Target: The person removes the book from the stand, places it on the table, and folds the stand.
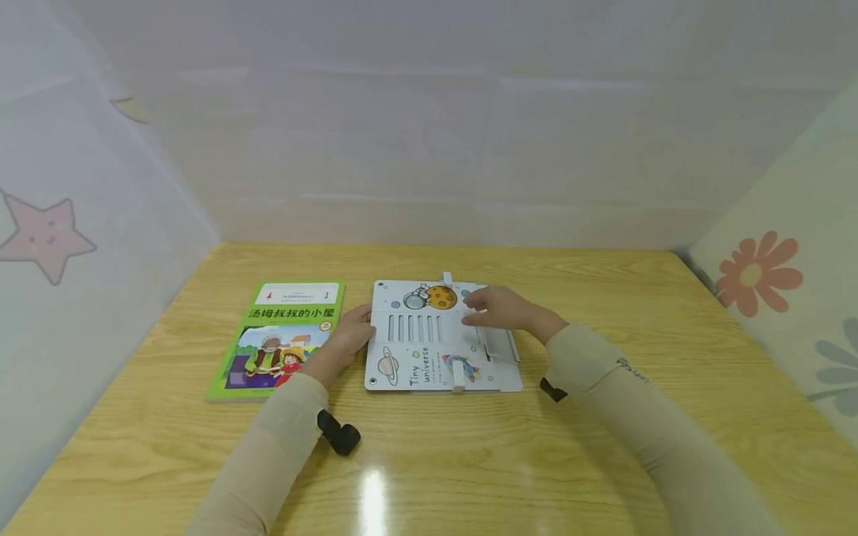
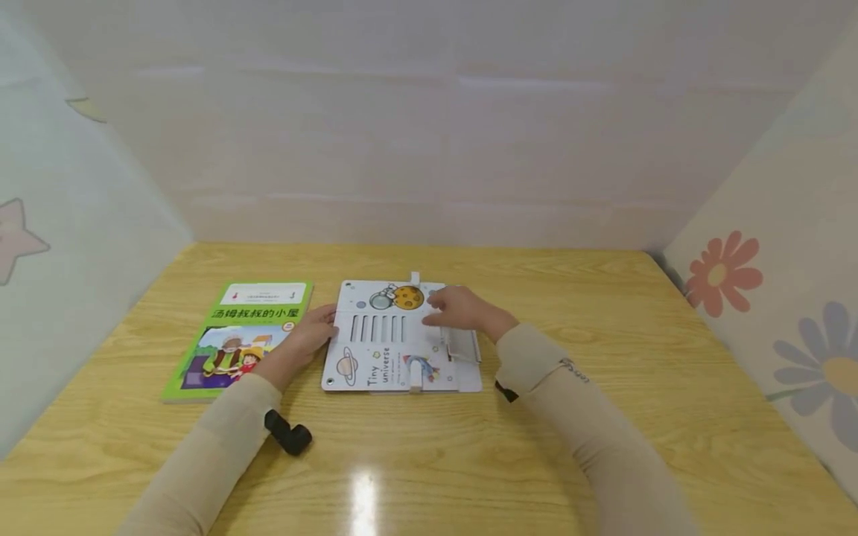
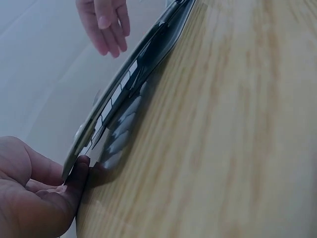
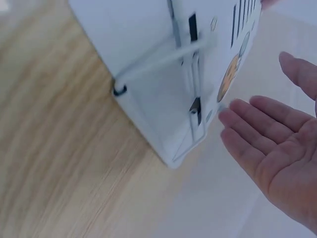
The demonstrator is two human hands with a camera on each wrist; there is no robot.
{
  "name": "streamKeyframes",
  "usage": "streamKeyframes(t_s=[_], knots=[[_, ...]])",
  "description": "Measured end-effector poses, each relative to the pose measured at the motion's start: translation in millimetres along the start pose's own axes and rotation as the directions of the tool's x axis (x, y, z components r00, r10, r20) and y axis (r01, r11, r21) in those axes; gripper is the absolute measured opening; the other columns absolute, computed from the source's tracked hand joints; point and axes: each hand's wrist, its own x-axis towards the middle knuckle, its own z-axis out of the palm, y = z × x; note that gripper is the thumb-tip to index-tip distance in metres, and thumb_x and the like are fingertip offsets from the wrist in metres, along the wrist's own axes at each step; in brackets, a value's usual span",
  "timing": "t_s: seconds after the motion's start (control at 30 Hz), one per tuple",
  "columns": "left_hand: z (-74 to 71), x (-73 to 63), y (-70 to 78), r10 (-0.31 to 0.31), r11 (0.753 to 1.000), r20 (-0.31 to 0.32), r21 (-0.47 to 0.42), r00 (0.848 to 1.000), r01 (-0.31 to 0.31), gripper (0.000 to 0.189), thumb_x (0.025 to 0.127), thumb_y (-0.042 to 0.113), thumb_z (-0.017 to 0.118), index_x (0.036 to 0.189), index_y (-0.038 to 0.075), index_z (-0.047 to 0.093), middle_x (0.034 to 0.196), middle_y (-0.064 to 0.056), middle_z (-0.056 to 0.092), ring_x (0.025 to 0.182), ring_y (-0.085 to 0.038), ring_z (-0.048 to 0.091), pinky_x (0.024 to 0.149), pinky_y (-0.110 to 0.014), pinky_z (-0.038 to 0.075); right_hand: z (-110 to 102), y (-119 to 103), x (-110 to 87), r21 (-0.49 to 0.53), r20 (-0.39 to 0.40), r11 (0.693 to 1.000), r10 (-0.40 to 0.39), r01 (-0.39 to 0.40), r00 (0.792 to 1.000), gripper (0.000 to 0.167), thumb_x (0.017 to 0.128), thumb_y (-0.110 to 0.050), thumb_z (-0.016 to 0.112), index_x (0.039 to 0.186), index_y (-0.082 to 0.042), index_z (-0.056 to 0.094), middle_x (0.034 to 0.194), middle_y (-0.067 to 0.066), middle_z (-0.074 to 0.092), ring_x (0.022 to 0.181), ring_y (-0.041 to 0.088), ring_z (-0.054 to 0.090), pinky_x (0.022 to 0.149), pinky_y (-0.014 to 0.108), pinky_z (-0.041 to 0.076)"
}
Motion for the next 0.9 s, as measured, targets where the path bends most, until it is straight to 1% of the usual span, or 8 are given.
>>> streamKeyframes(t_s=[0.07,0.17,0.27,0.4,0.5,0.6,0.67,0.9], knots=[[-0.3,-0.4,-0.8,-0.007,1.0,-0.001,-0.004,1.0,0.007,0.055,0.08,-0.012,0.039,0.132,0.001,0.029,0.127,-0.014,0.041,0.117,-0.025,0.035,0.096,-0.033,0.028,-2,6,8.0,0.036,-0.037,0.999,0.022,-0.021,0.999,0.051,0.084,-0.027,0.056,0.121,0.006,0.045,0.12,0.02,0.047,0.109,0.031,0.043,0.089,0.041,0.037],[-0.7,-0.1,-1.2,-0.005,1.0,-0.003,-0.002,1.0,0.005,0.055,0.08,-0.011,0.039,0.132,0.001,0.03,0.126,-0.014,0.042,0.117,-0.025,0.035,0.096,-0.034,0.029,-5,14,18.9,0.085,-0.071,0.996,0.049,-0.043,0.996,0.053,0.086,-0.026,0.053,0.125,0.006,0.039,0.125,0.021,0.041,0.114,0.033,0.037,0.092,0.043,0.032],[-0.4,0.2,-1.1,0.002,1.0,-0.003,-0.007,1.0,-0.002,0.054,0.079,-0.011,0.039,0.132,0.002,0.031,0.125,-0.013,0.043,0.116,-0.025,0.037,0.096,-0.034,0.029,-5,20,29.1,0.146,-0.083,0.989,0.043,-0.03,0.996,0.052,0.088,-0.021,0.049,0.128,0.008,0.032,0.129,0.022,0.034,0.118,0.035,0.031,0.095,0.044,0.028],[0.8,0.7,-1.1,0.013,1.0,0.006,-0.027,1.0,-0.013,0.055,0.079,-0.013,0.038,0.132,0.0,0.029,0.126,-0.015,0.042,0.115,-0.026,0.037,0.095,-0.033,0.029,-4,25,42.2,0.276,-0.066,0.959,0.083,-0.061,0.994,0.049,0.09,-0.014,0.044,0.132,0.005,0.026,0.134,0.02,0.028,0.122,0.033,0.025,0.097,0.043,0.023],[1.2,1.8,-2.0,0.014,0.999,0.014,-0.042,1.0,-0.014,0.055,0.079,-0.013,0.038,0.132,-0.002,0.027,0.127,-0.016,0.04,0.116,-0.026,0.036,0.096,-0.033,0.029,-1,28,53.7,0.347,-0.046,0.931,0.14,-0.115,0.989,0.048,0.091,-0.013,0.041,0.134,0.001,0.025,0.137,0.016,0.025,0.123,0.029,0.023,0.098,0.041,0.023],[1.0,2.8,-3.2,0.007,0.998,0.01,-0.059,1.0,-0.006,0.055,0.08,-0.012,0.038,0.132,-0.001,0.028,0.128,-0.015,0.04,0.116,-0.025,0.036,0.096,-0.033,0.029,3,28,63.6,0.379,-0.034,0.915,0.167,-0.142,0.985,0.048,0.091,-0.012,0.039,0.135,-0.001,0.023,0.138,0.014,0.023,0.124,0.029,0.022,0.098,0.041,0.023],[1.0,3.0,-3.6,0.008,0.998,0.009,-0.057,1.0,-0.008,0.055,0.08,-0.012,0.038,0.132,-0.001,0.028,0.128,-0.015,0.04,0.116,-0.025,0.036,0.096,-0.033,0.029,5,27,68.1,0.399,-0.028,0.905,0.17,-0.145,0.985,0.047,0.091,-0.01,0.037,0.136,-0.002,0.022,0.138,0.014,0.023,0.124,0.029,0.021,0.098,0.041,0.024],[1.2,2.7,-1.4,0.008,0.999,0.007,-0.045,1.0,-0.007,0.052,0.082,-0.011,0.037,0.133,-0.002,0.026,0.129,-0.016,0.038,0.117,-0.025,0.035,0.096,-0.033,0.028,10,25,71.1,0.479,-0.021,0.864,0.184,-0.151,0.983,0.046,0.092,-0.007,0.034,0.136,-0.003,0.021,0.139,0.014,0.021,0.125,0.028,0.018,0.098,0.04,0.023]])
